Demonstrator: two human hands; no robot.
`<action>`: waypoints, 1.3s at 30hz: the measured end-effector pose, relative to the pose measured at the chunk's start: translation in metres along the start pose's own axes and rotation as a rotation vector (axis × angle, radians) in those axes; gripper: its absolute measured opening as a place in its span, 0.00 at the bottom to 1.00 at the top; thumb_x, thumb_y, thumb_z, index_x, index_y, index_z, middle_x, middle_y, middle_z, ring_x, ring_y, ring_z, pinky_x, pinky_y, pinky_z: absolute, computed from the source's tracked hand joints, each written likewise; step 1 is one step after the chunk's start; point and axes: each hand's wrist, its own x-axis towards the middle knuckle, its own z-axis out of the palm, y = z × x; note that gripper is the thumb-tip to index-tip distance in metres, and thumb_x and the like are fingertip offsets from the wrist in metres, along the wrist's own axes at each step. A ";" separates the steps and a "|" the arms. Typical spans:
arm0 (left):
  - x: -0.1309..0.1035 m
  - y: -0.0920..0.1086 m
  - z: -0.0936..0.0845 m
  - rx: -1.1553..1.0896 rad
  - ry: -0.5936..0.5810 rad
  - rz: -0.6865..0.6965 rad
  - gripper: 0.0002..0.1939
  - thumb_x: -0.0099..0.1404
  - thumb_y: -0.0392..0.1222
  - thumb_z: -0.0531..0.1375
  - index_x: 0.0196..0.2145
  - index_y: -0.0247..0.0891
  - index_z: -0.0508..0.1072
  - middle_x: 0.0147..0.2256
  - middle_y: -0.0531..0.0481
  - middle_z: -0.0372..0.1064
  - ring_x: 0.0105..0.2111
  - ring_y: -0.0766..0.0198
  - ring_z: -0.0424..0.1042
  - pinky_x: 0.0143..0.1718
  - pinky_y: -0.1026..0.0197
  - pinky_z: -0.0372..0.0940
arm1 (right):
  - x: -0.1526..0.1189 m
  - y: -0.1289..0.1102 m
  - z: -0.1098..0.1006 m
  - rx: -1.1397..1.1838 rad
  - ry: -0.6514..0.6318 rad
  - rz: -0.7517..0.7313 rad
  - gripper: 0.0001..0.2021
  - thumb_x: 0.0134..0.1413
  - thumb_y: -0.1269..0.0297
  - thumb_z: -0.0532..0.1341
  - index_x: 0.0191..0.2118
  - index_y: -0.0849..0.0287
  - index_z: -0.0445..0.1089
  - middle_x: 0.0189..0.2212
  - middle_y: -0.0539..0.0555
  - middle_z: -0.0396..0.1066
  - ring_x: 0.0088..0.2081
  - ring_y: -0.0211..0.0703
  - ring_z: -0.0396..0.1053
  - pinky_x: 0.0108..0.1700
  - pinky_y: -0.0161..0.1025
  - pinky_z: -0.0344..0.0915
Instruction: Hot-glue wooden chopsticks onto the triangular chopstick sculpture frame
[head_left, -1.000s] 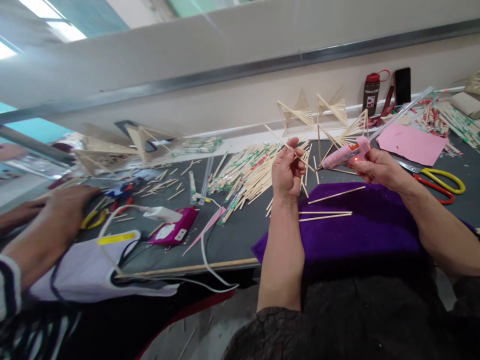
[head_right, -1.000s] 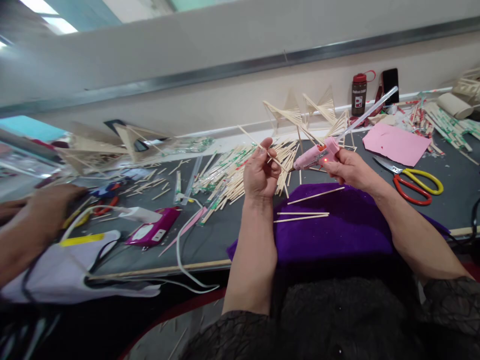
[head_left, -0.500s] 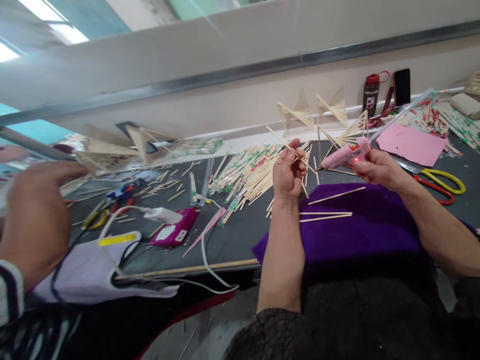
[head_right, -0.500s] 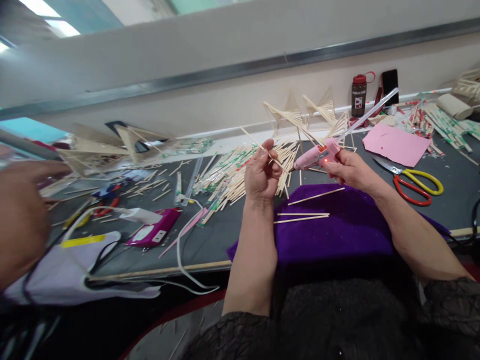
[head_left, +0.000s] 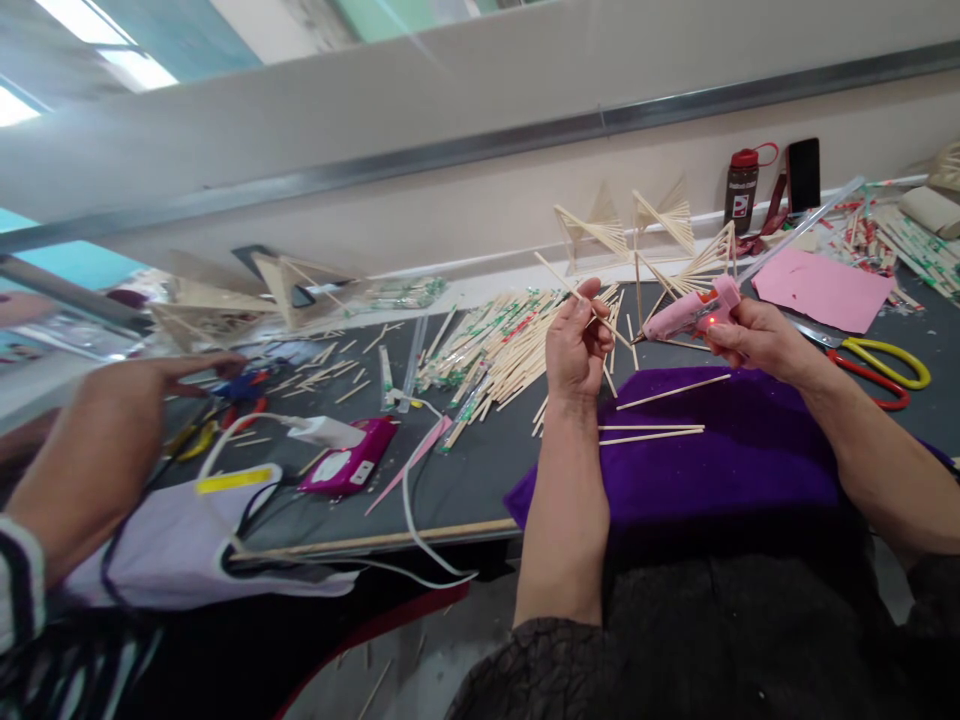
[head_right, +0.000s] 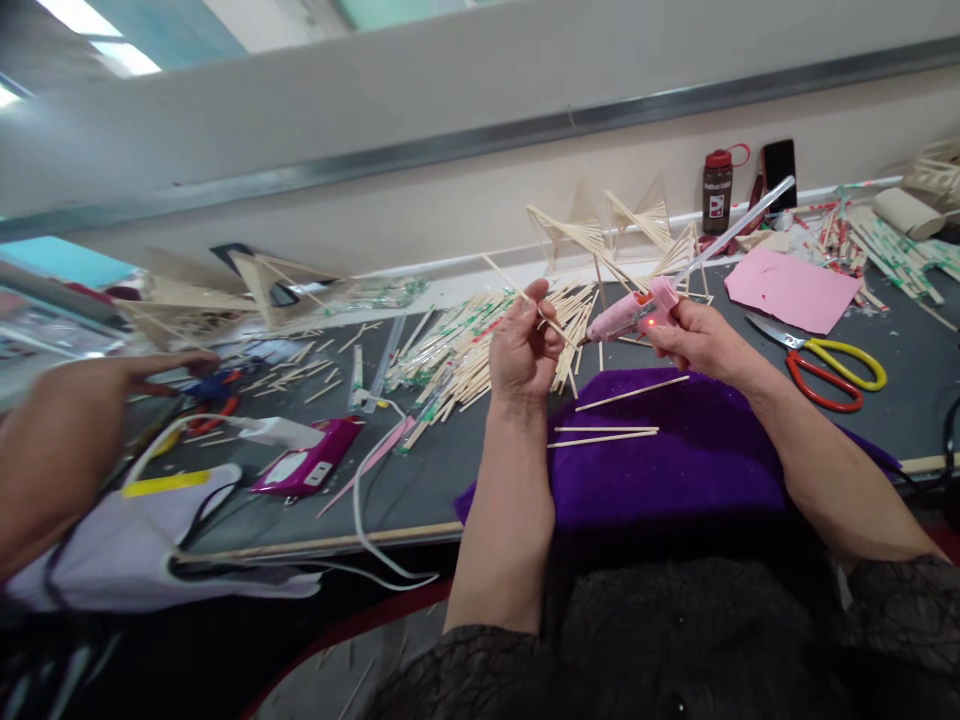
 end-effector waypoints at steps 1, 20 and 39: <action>0.000 0.000 0.000 0.000 0.005 0.001 0.08 0.66 0.39 0.61 0.41 0.36 0.75 0.25 0.56 0.68 0.16 0.79 0.62 0.14 0.74 0.55 | 0.000 0.000 0.000 0.003 0.001 0.004 0.16 0.51 0.51 0.65 0.29 0.60 0.65 0.21 0.48 0.64 0.18 0.31 0.59 0.18 0.33 0.52; -0.001 0.003 0.000 -0.051 0.003 -0.031 0.07 0.66 0.38 0.60 0.41 0.36 0.75 0.26 0.57 0.68 0.16 0.80 0.61 0.15 0.74 0.56 | -0.002 -0.004 -0.007 0.012 -0.002 -0.003 0.17 0.50 0.50 0.65 0.28 0.62 0.69 0.21 0.49 0.65 0.18 0.31 0.59 0.19 0.32 0.54; -0.001 0.003 0.001 -0.051 0.017 -0.058 0.06 0.66 0.38 0.59 0.40 0.37 0.75 0.25 0.57 0.68 0.15 0.80 0.61 0.14 0.74 0.54 | -0.002 -0.002 0.000 0.003 -0.011 -0.005 0.16 0.53 0.52 0.64 0.26 0.58 0.61 0.17 0.45 0.59 0.17 0.31 0.56 0.19 0.33 0.51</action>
